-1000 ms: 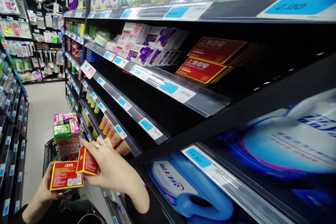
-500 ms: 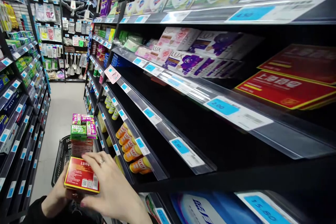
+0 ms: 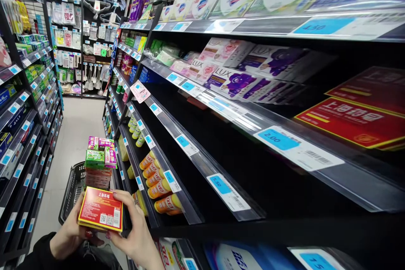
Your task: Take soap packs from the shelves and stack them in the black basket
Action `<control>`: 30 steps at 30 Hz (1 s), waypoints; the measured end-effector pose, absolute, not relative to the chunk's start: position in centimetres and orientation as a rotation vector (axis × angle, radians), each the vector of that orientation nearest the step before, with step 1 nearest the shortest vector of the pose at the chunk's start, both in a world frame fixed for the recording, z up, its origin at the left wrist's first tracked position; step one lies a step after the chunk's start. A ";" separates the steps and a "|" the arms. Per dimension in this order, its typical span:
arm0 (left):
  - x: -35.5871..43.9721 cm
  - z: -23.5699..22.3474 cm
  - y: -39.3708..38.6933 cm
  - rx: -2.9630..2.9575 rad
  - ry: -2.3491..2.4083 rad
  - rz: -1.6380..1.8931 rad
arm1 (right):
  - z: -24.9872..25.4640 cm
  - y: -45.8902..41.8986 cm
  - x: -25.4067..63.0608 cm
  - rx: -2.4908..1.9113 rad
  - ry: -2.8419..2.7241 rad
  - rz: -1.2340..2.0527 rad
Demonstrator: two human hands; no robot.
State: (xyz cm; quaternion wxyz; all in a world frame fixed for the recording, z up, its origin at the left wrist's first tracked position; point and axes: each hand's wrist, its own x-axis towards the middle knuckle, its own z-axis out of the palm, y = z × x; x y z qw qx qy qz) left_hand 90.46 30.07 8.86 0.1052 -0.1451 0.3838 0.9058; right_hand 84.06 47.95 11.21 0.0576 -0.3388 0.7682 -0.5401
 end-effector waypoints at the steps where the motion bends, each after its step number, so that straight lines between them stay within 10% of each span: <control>1: 90.5 8.8 30.0 -0.416 1.116 2.669 | 10.8 47.9 84.2 -1.017 2.316 -1.662; 30: 88.3 6.9 25.1 -0.535 1.348 2.696 | 5.6 50.6 77.7 -0.571 2.162 -2.002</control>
